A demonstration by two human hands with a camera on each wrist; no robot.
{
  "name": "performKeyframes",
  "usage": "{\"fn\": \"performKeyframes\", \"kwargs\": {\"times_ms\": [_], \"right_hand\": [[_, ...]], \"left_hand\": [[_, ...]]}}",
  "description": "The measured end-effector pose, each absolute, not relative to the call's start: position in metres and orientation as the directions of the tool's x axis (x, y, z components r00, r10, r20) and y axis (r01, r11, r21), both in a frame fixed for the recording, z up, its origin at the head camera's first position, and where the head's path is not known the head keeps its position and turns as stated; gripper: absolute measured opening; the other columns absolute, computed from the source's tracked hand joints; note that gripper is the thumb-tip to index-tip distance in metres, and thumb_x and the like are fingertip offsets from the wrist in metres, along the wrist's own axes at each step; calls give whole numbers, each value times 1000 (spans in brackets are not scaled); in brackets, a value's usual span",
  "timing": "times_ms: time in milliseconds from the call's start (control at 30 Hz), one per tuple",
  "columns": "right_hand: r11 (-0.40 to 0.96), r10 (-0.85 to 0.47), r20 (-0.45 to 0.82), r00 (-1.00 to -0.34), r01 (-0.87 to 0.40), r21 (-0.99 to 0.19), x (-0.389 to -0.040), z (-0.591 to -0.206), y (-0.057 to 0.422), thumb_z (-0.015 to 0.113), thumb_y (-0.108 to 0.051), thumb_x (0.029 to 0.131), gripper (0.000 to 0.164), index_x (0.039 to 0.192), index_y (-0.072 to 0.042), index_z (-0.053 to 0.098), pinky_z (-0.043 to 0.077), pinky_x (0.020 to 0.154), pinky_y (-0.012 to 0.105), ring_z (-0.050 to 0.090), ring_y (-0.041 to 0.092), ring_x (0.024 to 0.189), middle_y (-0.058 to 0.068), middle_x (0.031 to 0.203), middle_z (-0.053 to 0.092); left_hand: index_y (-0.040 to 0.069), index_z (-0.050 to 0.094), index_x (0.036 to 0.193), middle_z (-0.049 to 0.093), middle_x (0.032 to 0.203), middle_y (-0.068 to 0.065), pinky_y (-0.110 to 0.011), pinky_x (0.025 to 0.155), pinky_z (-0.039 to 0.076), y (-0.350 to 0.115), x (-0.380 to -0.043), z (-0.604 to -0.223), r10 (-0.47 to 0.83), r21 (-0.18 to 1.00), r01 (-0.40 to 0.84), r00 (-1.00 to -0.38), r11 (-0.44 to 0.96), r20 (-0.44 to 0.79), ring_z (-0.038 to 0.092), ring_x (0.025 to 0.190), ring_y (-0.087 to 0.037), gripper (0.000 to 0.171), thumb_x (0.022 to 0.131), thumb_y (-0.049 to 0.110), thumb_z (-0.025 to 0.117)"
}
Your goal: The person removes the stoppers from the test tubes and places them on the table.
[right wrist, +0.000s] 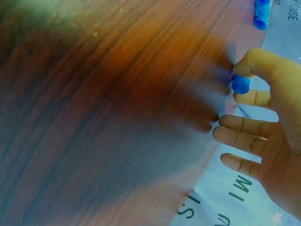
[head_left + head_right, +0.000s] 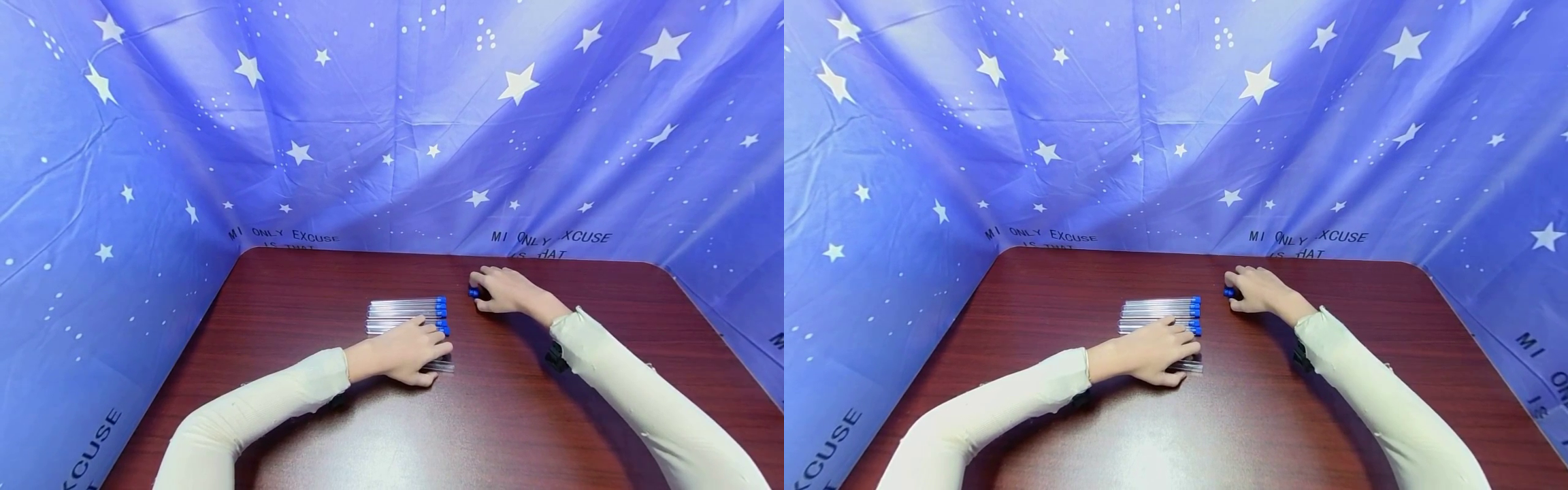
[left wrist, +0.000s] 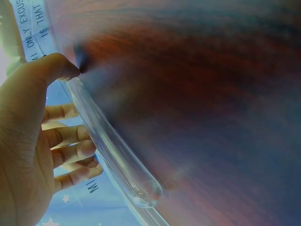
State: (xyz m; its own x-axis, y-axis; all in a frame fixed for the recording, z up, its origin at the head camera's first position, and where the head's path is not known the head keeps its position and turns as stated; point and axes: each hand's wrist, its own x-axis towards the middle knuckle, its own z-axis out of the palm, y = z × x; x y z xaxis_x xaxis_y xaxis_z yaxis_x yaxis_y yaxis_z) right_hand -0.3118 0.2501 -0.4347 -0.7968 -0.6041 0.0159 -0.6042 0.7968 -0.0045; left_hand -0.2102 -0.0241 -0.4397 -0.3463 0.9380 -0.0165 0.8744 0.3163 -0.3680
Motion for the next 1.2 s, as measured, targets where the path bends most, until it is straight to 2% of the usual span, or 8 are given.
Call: {"fn": "performKeyframes", "kwargs": {"times_ms": [233, 467, 633, 833, 967, 1200], "right_hand": [[791, -611, 50, -790, -612, -9, -311, -435, 250, 75, -28, 83, 27, 101, -12, 62, 47, 72, 45, 54, 22, 79, 4, 88, 56], [767, -632, 169, -756, -641, -2, -309, -430, 249, 77, -30, 80, 32, 102, -11, 64, 49, 76, 48, 58, 27, 85, 4, 89, 56], [745, -635, 304, -710, -667, -2, -304, -419, 246, 75, -29, 82, 31, 104, -9, 65, 48, 77, 48, 60, 32, 92, 8, 95, 60], [696, -633, 457, -625, -718, -16, -293, -408, 236, 70, -26, 83, 27, 103, -8, 66, 46, 76, 46, 58, 29, 89, 7, 97, 61], [657, -653, 479, -586, -753, -26, -281, -405, 227, 69, -27, 84, 25, 102, -9, 67, 47, 77, 44, 57, 25, 86, 5, 97, 62], [602, -709, 461, -534, -799, 0, -263, -412, 212, 69, -26, 83, 22, 100, -12, 66, 45, 75, 39, 55, 20, 82, 2, 95, 60]], "left_hand": [[20, 57, 131, 65, 122, 5, -38, 98, 48, -24, -211, -439, 941, -364, 877, -338, 313, -6, 61, 114, -14, 53, 95, 58, 51], [20, 58, 134, 65, 126, 2, -39, 100, 47, -28, -215, -431, 931, -344, 870, -363, 353, 38, 61, 118, -16, 58, 94, 60, 51], [19, 60, 131, 67, 123, 2, -39, 97, 47, -35, -220, -421, 916, -324, 858, -384, 400, 113, 63, 116, -16, 52, 95, 56, 54], [17, 62, 125, 69, 117, 2, -38, 92, 47, -46, -228, -410, 887, -332, 825, -392, 457, 245, 64, 107, -17, 48, 93, 52, 58], [15, 62, 119, 69, 108, 1, -38, 90, 47, -53, -233, -407, 870, -330, 813, -393, 480, 297, 65, 100, -19, 43, 93, 49, 61], [15, 62, 116, 68, 99, 1, -37, 86, 48, -62, -237, -412, 859, -313, 808, -415, 499, 300, 66, 92, -19, 37, 92, 43, 65]]}}
